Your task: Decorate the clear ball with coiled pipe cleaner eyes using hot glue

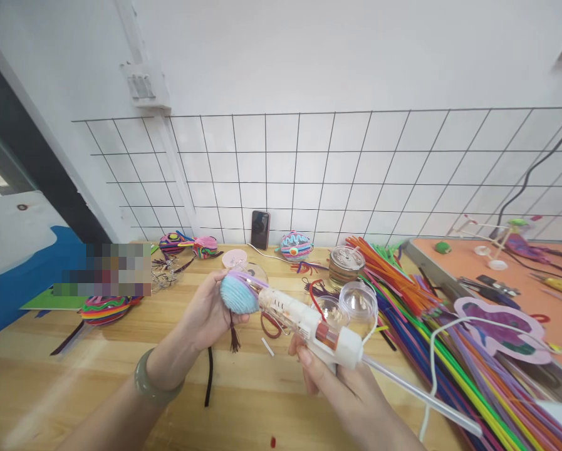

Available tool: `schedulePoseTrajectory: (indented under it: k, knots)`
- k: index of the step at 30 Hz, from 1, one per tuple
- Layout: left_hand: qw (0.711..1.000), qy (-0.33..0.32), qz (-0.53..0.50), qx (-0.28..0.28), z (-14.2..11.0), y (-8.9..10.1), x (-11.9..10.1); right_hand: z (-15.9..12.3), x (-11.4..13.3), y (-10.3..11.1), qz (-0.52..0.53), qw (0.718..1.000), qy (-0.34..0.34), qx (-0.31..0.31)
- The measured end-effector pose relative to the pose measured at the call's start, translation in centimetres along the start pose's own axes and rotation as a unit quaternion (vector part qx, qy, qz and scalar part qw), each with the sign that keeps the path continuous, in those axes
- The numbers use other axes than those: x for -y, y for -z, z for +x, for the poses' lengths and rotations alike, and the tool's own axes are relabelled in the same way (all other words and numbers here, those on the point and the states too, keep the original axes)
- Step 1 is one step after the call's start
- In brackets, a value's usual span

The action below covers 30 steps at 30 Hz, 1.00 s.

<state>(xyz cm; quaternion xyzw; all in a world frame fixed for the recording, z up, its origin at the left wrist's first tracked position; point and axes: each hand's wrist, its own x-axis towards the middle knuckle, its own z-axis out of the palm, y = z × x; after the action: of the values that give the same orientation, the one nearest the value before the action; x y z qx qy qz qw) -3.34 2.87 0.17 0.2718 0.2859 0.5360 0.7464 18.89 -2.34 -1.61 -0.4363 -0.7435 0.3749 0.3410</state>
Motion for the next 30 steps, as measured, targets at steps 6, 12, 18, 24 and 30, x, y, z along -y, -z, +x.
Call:
schedulePoseTrajectory:
  k: [6, 12, 18, 24, 30]
  knots:
    - [1.0, 0.002, -0.005, -0.001, -0.03, 0.01, -0.01, 0.05, -0.4, 0.06, 0.0, 1.0, 0.009, 0.019]
    - [1.0, 0.011, -0.001, -0.01, -0.02, -0.24, -0.14, 0.18, -0.33, 0.11, -0.003, 0.999, 0.028, 0.016]
    - [1.0, 0.01, 0.002, -0.021, -0.08, -0.14, -0.09, 0.08, -0.11, -0.03, 0.008, 1.0, 0.017, 0.006]
    - [1.0, 0.004, 0.007, -0.024, 0.06, -0.04, -0.07, 0.06, -0.08, 0.07, -0.006, 1.0, 0.025, 0.006]
    - [1.0, 0.006, -0.003, -0.014, 0.08, 0.21, -0.2, 0.02, 0.37, 0.2, -0.01, 1.0, 0.012, 0.005]
